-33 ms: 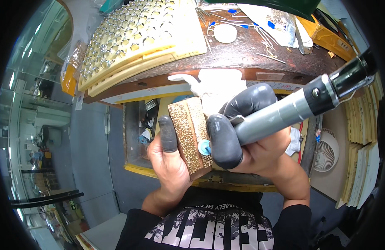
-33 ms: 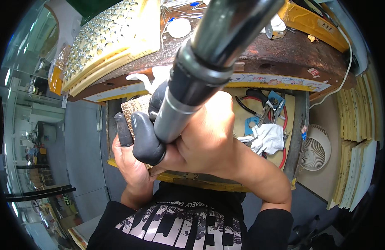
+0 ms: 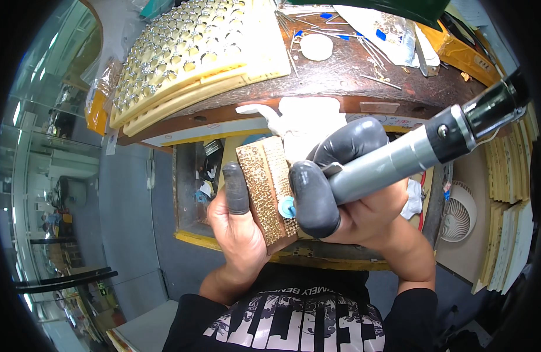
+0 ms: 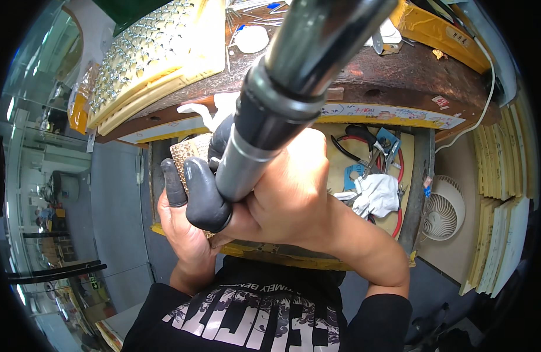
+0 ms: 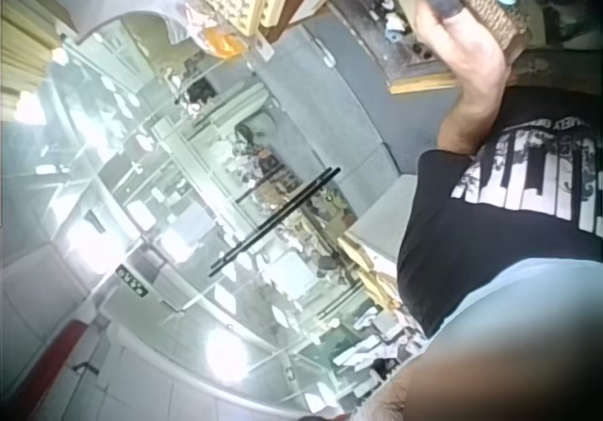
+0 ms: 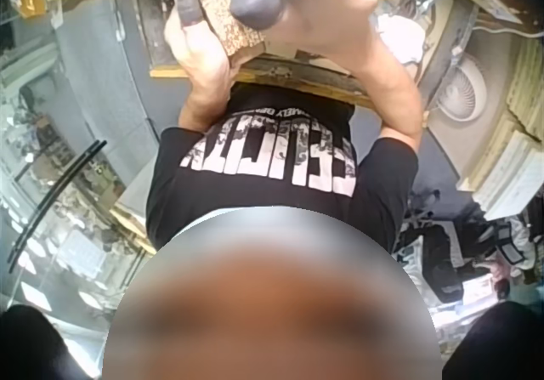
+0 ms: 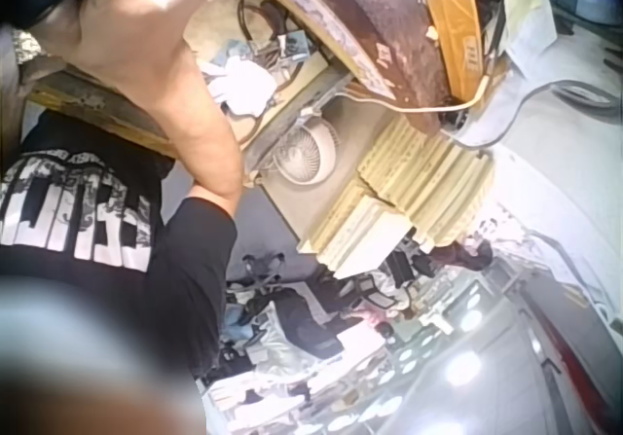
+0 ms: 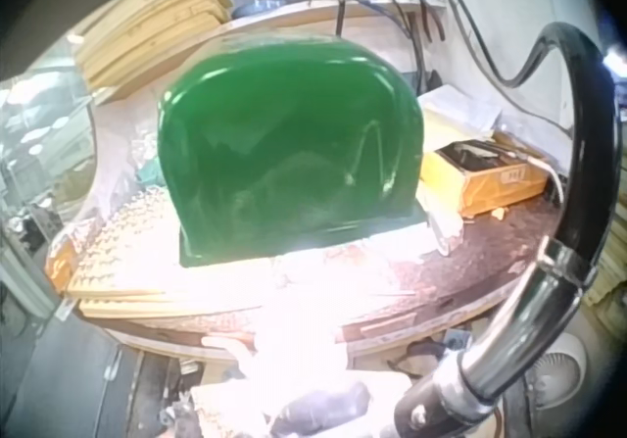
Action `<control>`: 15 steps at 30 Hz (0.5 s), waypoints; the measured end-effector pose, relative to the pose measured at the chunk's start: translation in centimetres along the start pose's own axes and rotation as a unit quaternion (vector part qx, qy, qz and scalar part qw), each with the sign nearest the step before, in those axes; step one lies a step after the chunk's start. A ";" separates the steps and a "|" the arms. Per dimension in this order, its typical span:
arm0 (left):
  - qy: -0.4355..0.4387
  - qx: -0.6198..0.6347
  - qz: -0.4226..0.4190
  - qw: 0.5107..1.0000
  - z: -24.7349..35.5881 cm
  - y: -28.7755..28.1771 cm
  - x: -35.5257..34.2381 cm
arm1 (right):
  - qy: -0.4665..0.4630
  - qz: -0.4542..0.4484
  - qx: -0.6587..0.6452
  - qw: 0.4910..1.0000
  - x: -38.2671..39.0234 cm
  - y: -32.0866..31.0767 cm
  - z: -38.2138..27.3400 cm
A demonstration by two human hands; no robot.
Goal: Polishing a piece of jewelry using a motorized rotary tool at a workbench.
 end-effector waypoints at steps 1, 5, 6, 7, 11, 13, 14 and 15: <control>-0.003 0.000 0.000 1.000 0.0 0.0 0.0 | 0.007 0.002 -0.001 1.000 0.0 0.0 0.0; 0.000 -0.011 0.001 1.000 0.1 -0.1 0.1 | -0.008 -0.005 0.003 1.000 -0.1 -0.1 -0.1; 0.002 -0.012 -0.004 1.000 0.1 -0.1 0.0 | -0.011 -0.010 0.006 1.000 -0.1 -0.1 -0.1; 0.004 -0.012 -0.009 1.000 0.1 -0.1 0.0 | -0.014 -0.014 0.010 1.000 -0.1 -0.1 -0.1; 0.000 -0.010 0.002 1.000 0.1 0.0 0.0 | -0.009 -0.009 -0.004 1.000 -0.1 0.0 -0.1; -0.003 -0.005 -0.010 1.000 0.0 -0.1 0.0 | 0.009 -0.010 0.004 1.000 -0.1 0.2 -0.1; -0.003 -0.006 -0.009 1.000 0.1 -0.1 0.0 | 0.009 -0.010 0.003 1.000 -0.1 0.2 -0.1; 0.000 -0.007 -0.007 1.000 0.1 0.0 0.0 | 0.001 -0.007 -0.005 1.000 0.0 0.2 0.0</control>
Point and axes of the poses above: each hand's wrist, its own x-axis away from the middle knuckle, its own y-axis out of the palm, z = x × y, the point moved 4 cm from there along -x, towards the middle knuckle, and after that the axes turned 10 degrees about y, right-handed, at the moved point
